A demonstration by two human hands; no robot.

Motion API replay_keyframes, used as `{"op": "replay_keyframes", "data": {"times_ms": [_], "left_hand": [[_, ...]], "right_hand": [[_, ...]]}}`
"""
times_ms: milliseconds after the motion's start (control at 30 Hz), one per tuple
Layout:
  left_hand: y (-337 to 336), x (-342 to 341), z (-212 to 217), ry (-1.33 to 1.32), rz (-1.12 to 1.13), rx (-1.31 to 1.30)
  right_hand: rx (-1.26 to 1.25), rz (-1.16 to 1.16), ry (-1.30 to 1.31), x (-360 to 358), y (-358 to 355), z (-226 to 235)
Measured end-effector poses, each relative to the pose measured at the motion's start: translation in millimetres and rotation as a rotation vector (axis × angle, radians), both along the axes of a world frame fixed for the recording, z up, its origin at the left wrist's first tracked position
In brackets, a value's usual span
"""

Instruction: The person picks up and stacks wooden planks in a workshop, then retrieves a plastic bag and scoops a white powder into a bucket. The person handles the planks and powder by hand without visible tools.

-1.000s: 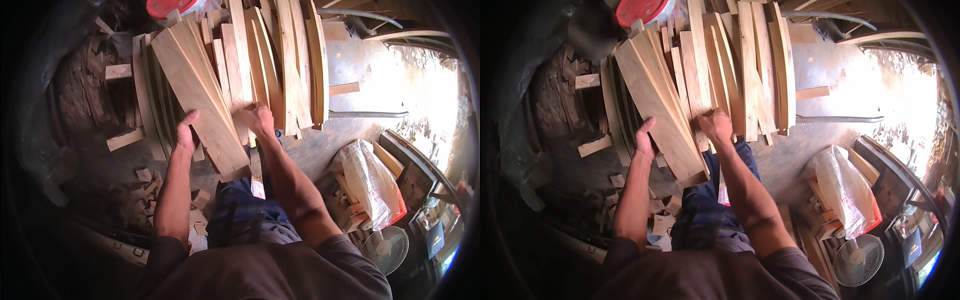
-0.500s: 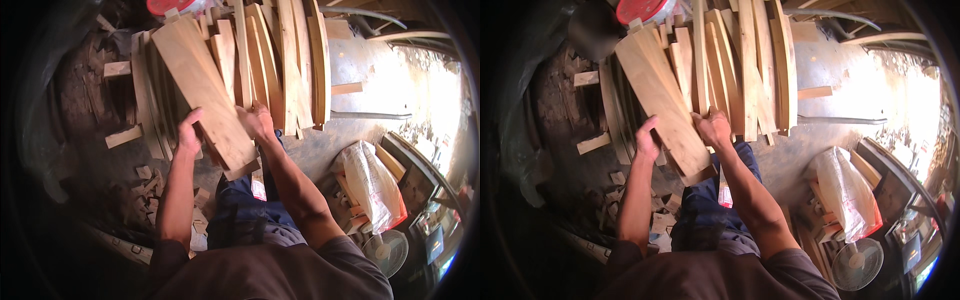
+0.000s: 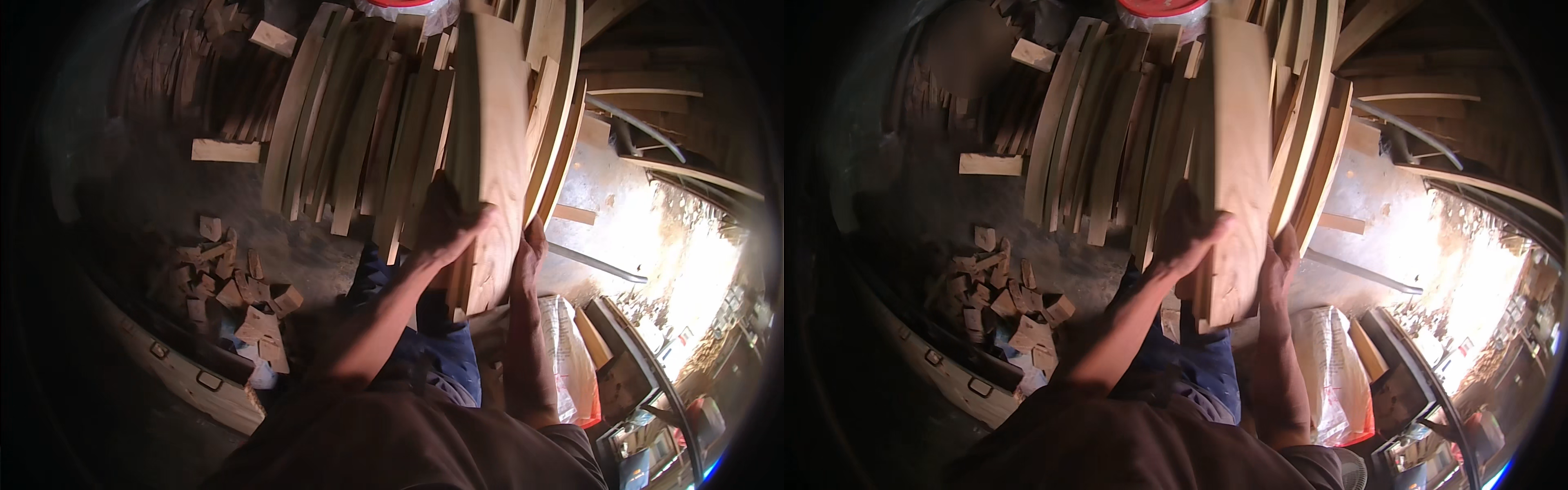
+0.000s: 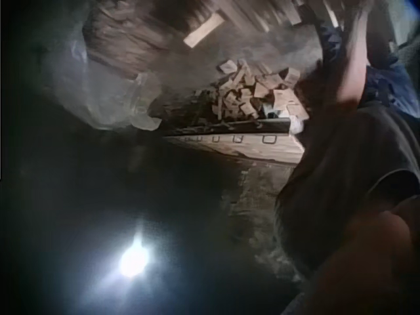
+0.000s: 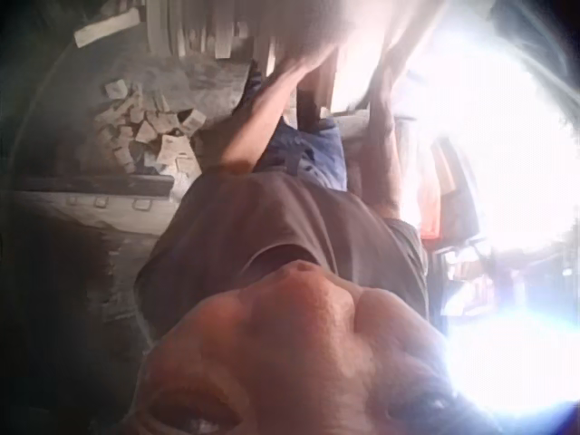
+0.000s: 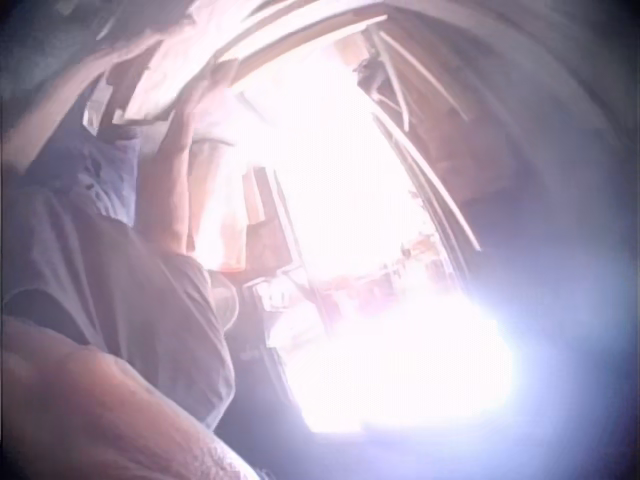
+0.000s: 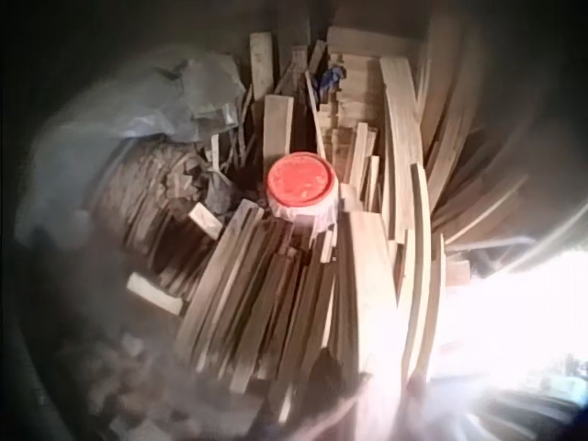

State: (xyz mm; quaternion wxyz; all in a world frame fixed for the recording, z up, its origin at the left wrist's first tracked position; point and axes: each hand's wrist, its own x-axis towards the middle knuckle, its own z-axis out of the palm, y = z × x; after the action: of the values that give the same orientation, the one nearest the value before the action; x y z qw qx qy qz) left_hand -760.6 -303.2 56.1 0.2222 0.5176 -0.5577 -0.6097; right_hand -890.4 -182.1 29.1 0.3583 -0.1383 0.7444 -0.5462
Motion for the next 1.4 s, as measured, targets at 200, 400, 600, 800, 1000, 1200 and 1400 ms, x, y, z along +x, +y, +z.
{"op": "replay_keyframes", "data": {"times_ms": [200,400,600,800,1000,1200,1400], "left_hand": [[41,-15,-63,-0.318,-0.18,-0.382],[77,-1,-92,-0.421,-0.155,-0.332],[18,38,-106,-0.186,-0.117,0.218],[11,75,-54,0.124,0.085,0.342],[30,106,-70,-0.004,0.167,0.248],[31,136,-60,-0.056,0.166,0.275],[28,175,-51,-0.061,0.146,0.141]], "right_hand": [[0.147,0.044,-0.037,-39,56,-78],[0.147,-0.003,-0.01,-26,58,-124],[0.426,-0.012,0.263,-15,24,-64],[0.36,0.045,0.422,-4,29,-42],[0.333,0.322,0.565,48,-14,-13],[0.404,0.156,0.585,10,22,-46],[0.607,0.167,0.725,29,46,-38]]}}
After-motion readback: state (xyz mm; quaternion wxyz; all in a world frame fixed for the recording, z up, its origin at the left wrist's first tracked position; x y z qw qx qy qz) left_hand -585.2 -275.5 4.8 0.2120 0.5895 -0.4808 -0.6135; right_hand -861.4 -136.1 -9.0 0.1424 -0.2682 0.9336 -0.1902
